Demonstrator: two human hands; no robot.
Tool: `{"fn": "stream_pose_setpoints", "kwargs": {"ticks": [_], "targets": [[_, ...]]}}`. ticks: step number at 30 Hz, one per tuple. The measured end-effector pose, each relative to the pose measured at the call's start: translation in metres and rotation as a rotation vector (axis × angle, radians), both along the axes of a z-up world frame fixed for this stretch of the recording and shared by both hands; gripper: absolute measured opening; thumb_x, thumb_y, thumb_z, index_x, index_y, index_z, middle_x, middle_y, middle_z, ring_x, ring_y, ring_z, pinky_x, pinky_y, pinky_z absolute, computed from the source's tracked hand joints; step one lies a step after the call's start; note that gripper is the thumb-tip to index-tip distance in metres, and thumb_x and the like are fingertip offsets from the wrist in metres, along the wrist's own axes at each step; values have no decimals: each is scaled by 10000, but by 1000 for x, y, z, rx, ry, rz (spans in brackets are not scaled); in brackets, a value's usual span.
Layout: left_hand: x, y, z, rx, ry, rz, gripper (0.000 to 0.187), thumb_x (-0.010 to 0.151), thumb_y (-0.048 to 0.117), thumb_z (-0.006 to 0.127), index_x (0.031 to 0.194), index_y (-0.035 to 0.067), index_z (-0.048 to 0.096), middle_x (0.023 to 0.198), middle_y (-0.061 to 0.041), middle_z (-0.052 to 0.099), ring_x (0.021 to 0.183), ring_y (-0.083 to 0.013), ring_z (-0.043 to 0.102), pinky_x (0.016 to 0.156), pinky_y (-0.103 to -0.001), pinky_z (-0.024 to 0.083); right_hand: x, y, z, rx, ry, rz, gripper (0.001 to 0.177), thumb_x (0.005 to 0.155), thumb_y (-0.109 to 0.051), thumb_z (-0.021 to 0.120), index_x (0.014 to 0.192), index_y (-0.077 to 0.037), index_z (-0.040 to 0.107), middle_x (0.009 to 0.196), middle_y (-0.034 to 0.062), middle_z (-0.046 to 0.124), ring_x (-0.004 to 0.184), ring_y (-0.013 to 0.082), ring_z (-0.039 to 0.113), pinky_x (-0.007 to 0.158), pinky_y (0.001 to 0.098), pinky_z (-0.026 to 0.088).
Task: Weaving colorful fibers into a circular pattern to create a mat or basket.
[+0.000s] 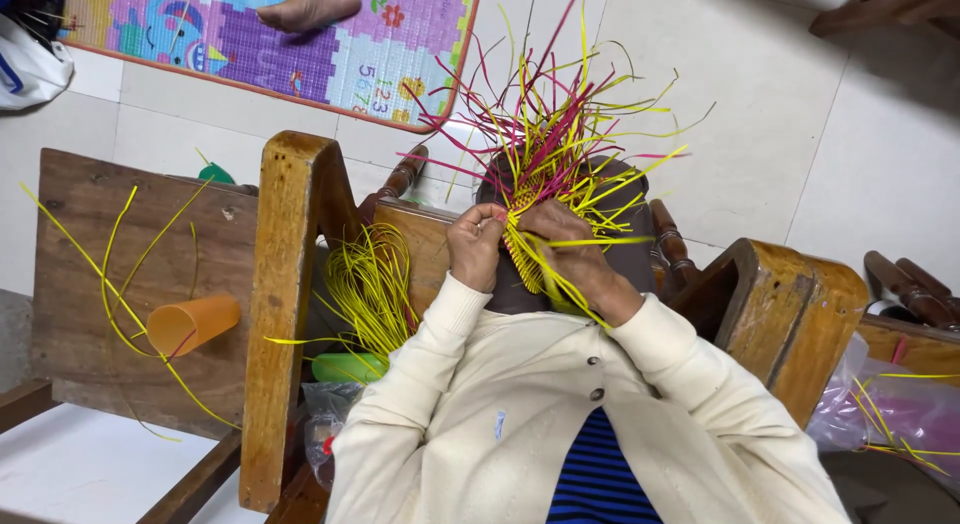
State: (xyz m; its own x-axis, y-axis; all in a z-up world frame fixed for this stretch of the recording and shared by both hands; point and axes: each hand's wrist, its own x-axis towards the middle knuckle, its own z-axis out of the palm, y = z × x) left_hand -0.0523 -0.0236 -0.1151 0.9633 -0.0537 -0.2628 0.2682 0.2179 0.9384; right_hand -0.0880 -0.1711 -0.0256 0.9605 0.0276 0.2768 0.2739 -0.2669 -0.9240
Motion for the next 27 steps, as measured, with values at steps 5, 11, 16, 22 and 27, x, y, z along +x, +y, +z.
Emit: {"fn": "stream_pose_setpoints", "kwargs": {"ticks": [5, 11, 16, 22, 27], "targets": [[-2, 3, 42, 110, -83, -104, 164, 858, -14, 550, 955, -8, 681, 618, -24, 580, 559, -42, 513, 507, -167, 435, 9, -1, 8, 28, -6, -58, 157, 886, 36, 597, 1020, -1, 670, 857, 188, 617, 817, 336, 647, 696, 416, 535], [-3, 8, 45, 269, -292, -225, 209, 873, -7, 577, 1061, -1, 668, 755, -101, 651, 668, -122, 594, 597, -236, 510, 21, 0, 13, -24, -10, -27, 118, 824, 59, 660, 937, 45, 695, 883, 203, 668, 813, 381, 670, 690, 446, 546], [0, 6, 57, 491, -511, -162, 158, 864, 28, 594, 975, 30, 707, 743, -132, 711, 668, -238, 701, 549, -267, 543, 19, 1, -3, 109, 34, -48, 122, 843, 3, 677, 951, -34, 721, 907, 140, 698, 914, 292, 678, 760, 404, 532], [-3, 3, 46, 617, -629, -118, 135, 869, 75, 591, 940, 32, 697, 763, -144, 701, 705, -316, 698, 579, -344, 559, 15, 5, 6, 48, 10, -119, 159, 838, 6, 696, 985, 59, 669, 916, 225, 674, 885, 408, 665, 733, 463, 528], [-2, -2, 43, 722, -752, -35, 115, 833, 58, 577, 893, 41, 673, 707, -140, 673, 656, -327, 680, 564, -359, 550, 15, 8, 1, 80, -51, -128, 143, 846, 12, 685, 985, -10, 711, 881, 166, 690, 865, 357, 685, 727, 435, 543]]}}
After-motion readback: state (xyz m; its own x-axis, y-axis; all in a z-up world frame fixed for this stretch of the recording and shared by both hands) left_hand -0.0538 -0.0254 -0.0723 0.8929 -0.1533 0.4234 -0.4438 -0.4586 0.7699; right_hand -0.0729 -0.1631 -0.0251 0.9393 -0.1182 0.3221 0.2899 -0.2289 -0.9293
